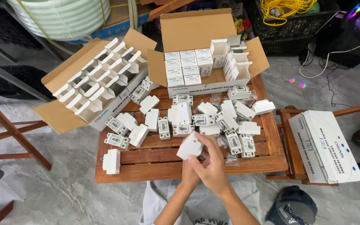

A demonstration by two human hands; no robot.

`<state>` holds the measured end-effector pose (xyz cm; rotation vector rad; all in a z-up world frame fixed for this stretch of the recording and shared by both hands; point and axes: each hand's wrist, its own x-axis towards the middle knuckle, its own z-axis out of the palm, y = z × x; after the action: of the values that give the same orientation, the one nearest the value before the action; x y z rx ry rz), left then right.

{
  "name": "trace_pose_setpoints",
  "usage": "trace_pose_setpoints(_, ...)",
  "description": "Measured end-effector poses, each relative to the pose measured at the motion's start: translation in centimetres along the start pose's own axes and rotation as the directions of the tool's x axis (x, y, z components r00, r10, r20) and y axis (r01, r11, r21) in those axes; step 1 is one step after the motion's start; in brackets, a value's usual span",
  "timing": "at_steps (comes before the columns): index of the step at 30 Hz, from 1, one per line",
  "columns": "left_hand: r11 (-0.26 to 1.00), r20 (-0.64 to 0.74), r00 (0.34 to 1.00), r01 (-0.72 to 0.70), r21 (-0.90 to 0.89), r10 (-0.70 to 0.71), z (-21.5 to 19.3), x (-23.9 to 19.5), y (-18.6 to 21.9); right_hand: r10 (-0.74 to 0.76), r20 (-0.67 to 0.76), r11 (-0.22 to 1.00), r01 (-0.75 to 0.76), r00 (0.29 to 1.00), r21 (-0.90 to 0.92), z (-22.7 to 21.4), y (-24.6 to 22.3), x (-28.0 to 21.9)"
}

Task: The person picks up and turns over multiple white circuit breakers one at a time from a pile on a wooden table, looking at different sides of each component.

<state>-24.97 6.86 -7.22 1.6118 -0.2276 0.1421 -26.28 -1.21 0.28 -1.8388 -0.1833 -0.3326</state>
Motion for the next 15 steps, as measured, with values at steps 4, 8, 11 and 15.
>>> trace_pose_setpoints(4, 0.997, -0.011, 1.0, 0.004, -0.078, -0.005, 0.1, 0.4, -0.4, -0.078, 0.0, 0.978, 0.077, 0.997, -0.192, -1.0, 1.9, 0.5)
trace_pose_setpoints(8, 0.999, -0.036, 0.999, 0.037, 0.033, -0.036, 0.0, 0.4, -0.4, -0.194, 0.037, 0.906, 0.194, 0.98, -0.377, -1.7, 1.5, 1.1)
trace_pose_setpoints(11, 0.999, -0.042, 0.998, 0.039, 0.03, -0.038, 0.0, 0.4, -0.4, -0.209, 0.037, 0.851, 0.2, 0.977, -0.485, -1.7, 2.0, 1.0)
trace_pose_setpoints(15, 1.0, -0.038, 0.999, -0.016, 0.026, 0.017, -0.3, 0.8, -0.1, -0.219, 0.084, 0.793, 0.228, 0.972, -0.565, -2.0, 1.7, 1.2)
